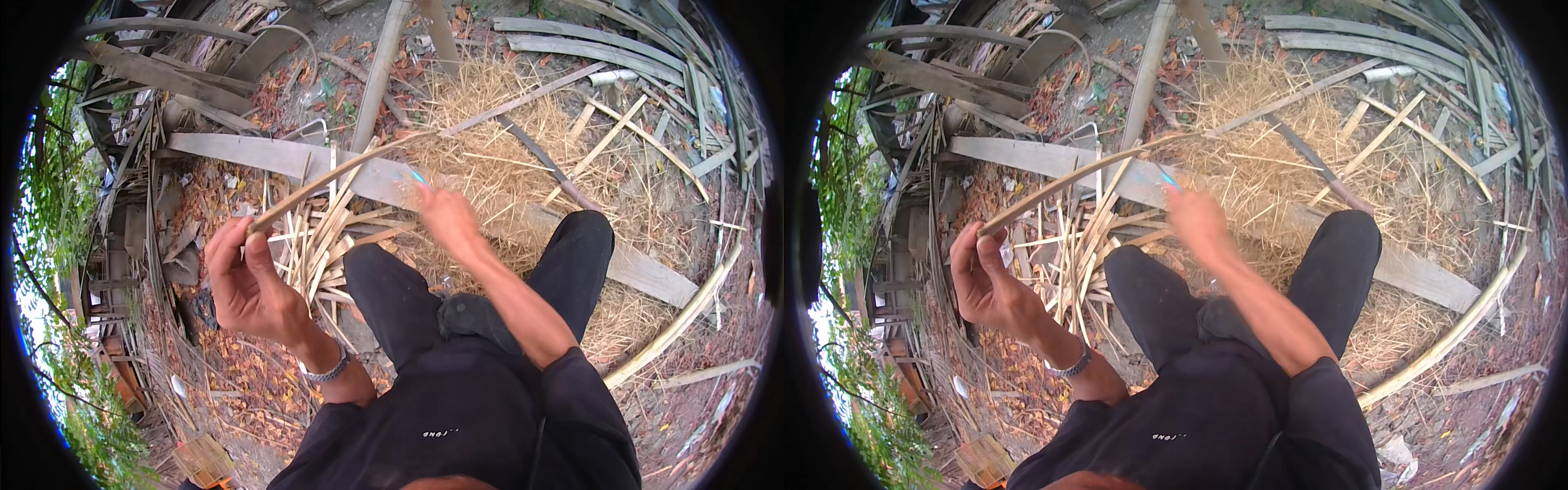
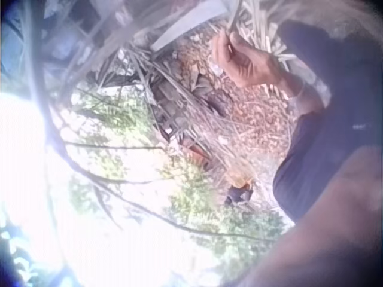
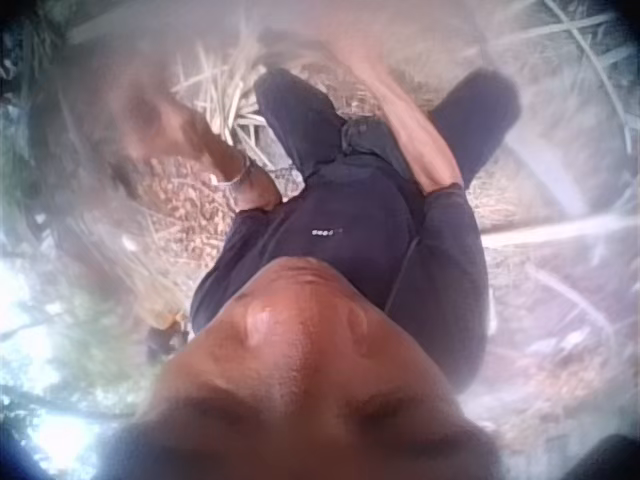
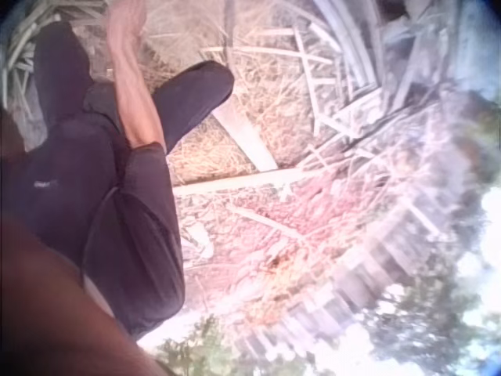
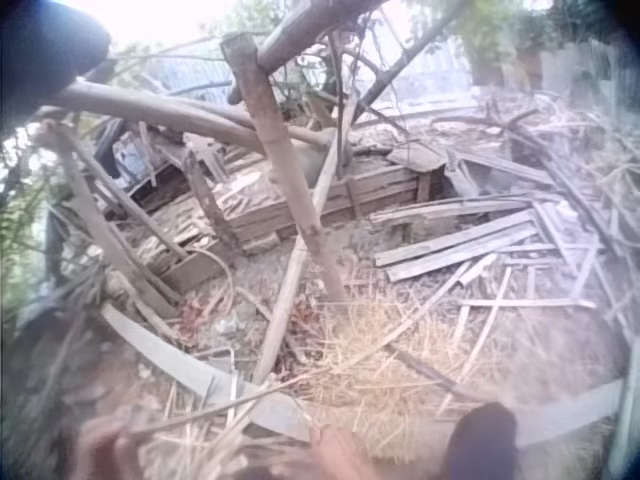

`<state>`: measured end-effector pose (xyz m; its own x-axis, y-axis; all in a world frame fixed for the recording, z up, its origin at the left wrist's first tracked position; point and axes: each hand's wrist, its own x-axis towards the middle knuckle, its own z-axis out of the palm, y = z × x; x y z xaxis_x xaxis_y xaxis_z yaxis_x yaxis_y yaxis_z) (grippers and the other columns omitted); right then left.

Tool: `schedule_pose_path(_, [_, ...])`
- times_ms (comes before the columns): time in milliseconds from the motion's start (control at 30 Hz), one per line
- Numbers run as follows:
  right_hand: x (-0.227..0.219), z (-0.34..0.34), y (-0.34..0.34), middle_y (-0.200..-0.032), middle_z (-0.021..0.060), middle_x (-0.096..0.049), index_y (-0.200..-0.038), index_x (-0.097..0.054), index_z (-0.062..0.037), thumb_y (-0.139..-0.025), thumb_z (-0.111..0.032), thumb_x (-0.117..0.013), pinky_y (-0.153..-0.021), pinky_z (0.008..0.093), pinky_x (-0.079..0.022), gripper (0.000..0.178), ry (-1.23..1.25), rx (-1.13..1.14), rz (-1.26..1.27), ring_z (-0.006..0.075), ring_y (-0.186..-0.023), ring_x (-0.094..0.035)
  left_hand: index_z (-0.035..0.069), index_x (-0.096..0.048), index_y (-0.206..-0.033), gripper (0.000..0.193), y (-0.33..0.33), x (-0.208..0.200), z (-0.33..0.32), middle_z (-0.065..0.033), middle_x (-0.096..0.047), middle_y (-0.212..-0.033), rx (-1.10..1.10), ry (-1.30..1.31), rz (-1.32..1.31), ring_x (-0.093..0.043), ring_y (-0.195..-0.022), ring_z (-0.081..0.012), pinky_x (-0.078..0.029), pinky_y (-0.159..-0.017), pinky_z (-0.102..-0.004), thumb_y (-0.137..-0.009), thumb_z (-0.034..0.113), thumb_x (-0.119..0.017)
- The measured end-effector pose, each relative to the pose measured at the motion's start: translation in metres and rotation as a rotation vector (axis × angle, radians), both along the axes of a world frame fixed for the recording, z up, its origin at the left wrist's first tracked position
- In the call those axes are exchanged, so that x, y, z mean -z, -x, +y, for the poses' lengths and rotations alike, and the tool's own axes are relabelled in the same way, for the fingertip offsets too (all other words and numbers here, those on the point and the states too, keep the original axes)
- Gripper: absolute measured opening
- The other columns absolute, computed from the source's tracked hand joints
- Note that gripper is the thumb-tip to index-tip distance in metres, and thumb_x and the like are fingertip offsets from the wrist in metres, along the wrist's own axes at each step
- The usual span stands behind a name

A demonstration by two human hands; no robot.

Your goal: The person sits on the ground and uses a blue utility knife to split a long bamboo stick into thin strips. They hold the bamboo with their left hand and carefully shave off layers with the knife in their right hand, creating a pile of thin bamboo strips on the ground.

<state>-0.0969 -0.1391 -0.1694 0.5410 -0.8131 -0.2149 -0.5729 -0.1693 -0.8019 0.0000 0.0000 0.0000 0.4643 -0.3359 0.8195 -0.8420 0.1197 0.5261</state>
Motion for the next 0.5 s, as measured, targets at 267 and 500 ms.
schedule_pose_path(267, [-0.080, 0.033, 0.035, -0.048, 0.0196, -0.044, -0.068, -0.051, 0.0023, -0.097, -0.034, -0.037, -0.047, 0.0426, -0.035, 0.048, 0.003, -0.061, -0.389, 0.0314, -0.042, -0.046, -0.008, -0.058, -0.095, 0.012, 0.009, -0.006, -0.015, -0.0184, -0.056, -0.098, 0.016, 0.055, 0.068, -0.059, -0.084, -0.0193, -0.056, -0.069, -0.0281, -0.085, -0.002, -0.056])
schedule_pose_path(500, [-0.079, 0.033, 0.001, -0.049, 0.0221, -0.046, -0.070, -0.052, 0.0023, -0.095, -0.030, -0.043, -0.046, 0.0433, -0.038, 0.042, 0.134, -0.092, -0.457, 0.0403, -0.046, -0.047, -0.009, -0.058, -0.095, 0.012, 0.005, -0.005, -0.012, -0.0194, -0.057, -0.097, -0.034, 0.044, 0.033, -0.060, -0.086, -0.0212, -0.058, -0.070, -0.0280, -0.085, -0.003, -0.055])
